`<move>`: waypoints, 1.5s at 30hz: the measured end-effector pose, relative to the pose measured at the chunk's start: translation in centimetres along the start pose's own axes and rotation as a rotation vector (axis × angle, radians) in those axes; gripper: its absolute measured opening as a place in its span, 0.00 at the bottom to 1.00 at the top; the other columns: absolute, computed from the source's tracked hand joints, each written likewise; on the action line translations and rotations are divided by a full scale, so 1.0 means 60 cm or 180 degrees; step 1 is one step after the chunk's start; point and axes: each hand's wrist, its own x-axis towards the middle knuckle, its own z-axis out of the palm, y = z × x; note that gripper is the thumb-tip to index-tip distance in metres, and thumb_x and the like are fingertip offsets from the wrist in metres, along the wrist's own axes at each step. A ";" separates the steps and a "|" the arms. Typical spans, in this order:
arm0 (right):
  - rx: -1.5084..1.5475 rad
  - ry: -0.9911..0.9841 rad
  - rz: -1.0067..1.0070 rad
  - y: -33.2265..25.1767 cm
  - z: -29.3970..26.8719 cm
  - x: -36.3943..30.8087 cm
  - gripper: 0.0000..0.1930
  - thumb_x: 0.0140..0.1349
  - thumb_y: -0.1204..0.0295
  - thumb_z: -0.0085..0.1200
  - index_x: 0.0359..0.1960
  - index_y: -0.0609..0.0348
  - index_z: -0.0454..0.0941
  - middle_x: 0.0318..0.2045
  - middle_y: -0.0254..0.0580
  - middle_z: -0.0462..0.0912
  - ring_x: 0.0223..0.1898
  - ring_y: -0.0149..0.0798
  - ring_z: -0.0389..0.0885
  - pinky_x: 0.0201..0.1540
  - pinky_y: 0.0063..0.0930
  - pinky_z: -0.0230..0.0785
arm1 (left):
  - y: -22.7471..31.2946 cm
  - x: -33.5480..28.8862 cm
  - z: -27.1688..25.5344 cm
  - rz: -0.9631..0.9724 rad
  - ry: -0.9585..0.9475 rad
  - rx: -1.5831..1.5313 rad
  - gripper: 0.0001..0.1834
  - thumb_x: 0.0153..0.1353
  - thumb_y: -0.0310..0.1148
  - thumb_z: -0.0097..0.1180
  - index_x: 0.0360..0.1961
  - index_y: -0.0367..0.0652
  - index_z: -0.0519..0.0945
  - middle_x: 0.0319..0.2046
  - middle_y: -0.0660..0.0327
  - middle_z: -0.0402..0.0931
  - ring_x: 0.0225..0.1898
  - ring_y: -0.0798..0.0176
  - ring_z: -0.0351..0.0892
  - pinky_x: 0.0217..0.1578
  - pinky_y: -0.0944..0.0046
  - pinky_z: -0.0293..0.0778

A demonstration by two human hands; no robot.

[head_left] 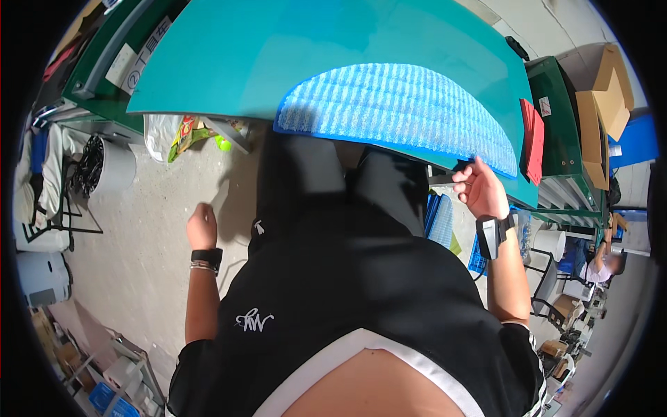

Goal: Attaching adhesive strips to microfiber mop pads on a workbench.

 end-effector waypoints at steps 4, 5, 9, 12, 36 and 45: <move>-0.1465 0.0036 -0.0822 0.001 0.035 -0.019 0.10 0.69 0.65 0.52 0.30 0.55 0.75 0.31 0.39 0.83 0.32 0.32 0.82 0.35 0.23 0.71 | 0.148 0.005 -0.084 0.0716 -0.0123 -0.0268 0.06 0.63 0.32 0.53 0.37 0.43 0.79 0.31 0.48 0.81 0.35 0.42 0.81 0.34 0.51 0.75; -0.2022 0.0058 -0.1342 0.004 0.050 -0.011 0.07 0.67 0.70 0.56 0.31 0.56 0.76 0.32 0.36 0.82 0.33 0.30 0.82 0.36 0.23 0.71 | 0.172 0.005 -0.098 0.0954 -0.0320 -0.0409 0.06 0.63 0.32 0.54 0.37 0.42 0.79 0.33 0.49 0.82 0.36 0.43 0.81 0.34 0.51 0.75; -0.5297 0.0447 -0.3348 -0.012 0.154 0.010 0.20 0.55 0.64 0.66 0.48 0.53 0.78 0.52 0.48 0.76 0.56 0.50 0.74 0.57 0.44 0.64 | 0.243 0.009 -0.128 0.1430 -0.0690 -0.0718 0.06 0.64 0.27 0.52 0.38 0.37 0.79 0.33 0.52 0.83 0.35 0.52 0.84 0.38 0.61 0.75; -0.4956 0.0588 -0.2608 -0.018 0.135 0.066 0.27 0.59 0.55 0.62 0.58 0.52 0.73 0.62 0.51 0.70 0.64 0.54 0.66 0.63 0.51 0.57 | 0.301 0.001 -0.175 0.1088 -0.1474 -0.2281 0.06 0.63 0.23 0.48 0.36 0.35 0.77 0.34 0.58 0.84 0.35 0.70 0.79 0.40 0.69 0.73; -0.2183 -0.1405 -0.1878 -0.045 0.260 0.090 0.20 0.62 0.76 0.59 0.57 0.58 0.74 0.42 0.37 0.80 0.43 0.29 0.77 0.48 0.23 0.70 | 0.454 0.122 -0.131 0.1269 -0.2274 -0.4097 0.03 0.61 0.25 0.50 0.34 0.38 0.73 0.33 0.57 0.81 0.36 0.67 0.79 0.42 0.67 0.72; -0.2525 -0.0739 -0.2143 -0.031 0.318 0.161 0.12 0.60 0.76 0.58 0.47 0.57 0.77 0.23 0.34 0.76 0.24 0.27 0.74 0.29 0.23 0.68 | 0.472 0.185 -0.130 0.0955 -0.1271 -0.2611 0.06 0.61 0.27 0.58 0.35 0.36 0.77 0.24 0.68 0.75 0.26 0.75 0.72 0.28 0.72 0.67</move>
